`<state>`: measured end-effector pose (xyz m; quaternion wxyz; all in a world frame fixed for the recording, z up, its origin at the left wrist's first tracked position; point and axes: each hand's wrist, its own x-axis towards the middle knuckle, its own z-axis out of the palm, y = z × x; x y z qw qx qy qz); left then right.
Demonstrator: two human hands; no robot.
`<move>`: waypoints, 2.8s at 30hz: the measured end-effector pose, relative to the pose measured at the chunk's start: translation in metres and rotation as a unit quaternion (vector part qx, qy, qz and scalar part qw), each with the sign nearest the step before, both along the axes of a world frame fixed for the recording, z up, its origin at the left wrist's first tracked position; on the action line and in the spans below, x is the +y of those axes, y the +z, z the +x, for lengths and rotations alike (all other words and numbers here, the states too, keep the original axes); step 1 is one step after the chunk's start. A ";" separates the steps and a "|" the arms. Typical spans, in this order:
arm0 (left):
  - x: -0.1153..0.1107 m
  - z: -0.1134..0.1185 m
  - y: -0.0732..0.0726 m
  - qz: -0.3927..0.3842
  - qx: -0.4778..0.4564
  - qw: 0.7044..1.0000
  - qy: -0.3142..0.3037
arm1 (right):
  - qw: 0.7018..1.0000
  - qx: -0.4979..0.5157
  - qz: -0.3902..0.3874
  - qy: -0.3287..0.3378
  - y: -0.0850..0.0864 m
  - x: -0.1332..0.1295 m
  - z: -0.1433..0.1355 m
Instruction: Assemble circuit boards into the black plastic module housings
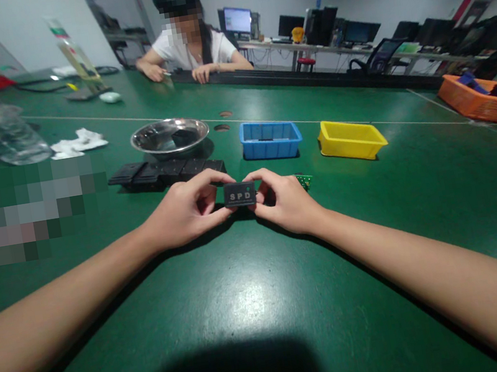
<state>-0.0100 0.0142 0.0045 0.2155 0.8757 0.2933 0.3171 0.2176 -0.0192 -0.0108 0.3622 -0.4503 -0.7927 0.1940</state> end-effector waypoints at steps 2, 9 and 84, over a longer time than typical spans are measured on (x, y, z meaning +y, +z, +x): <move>0.000 0.000 0.000 0.001 0.002 1.000 0.004 | 1.000 0.001 0.002 0.000 0.000 0.000 0.000; 0.000 0.000 0.001 0.001 0.002 1.000 0.003 | 1.000 0.000 0.003 -0.001 0.001 0.000 0.000; 0.000 0.000 0.000 -0.009 0.007 1.000 0.000 | 1.000 -0.003 0.000 -0.004 0.002 -0.001 -0.001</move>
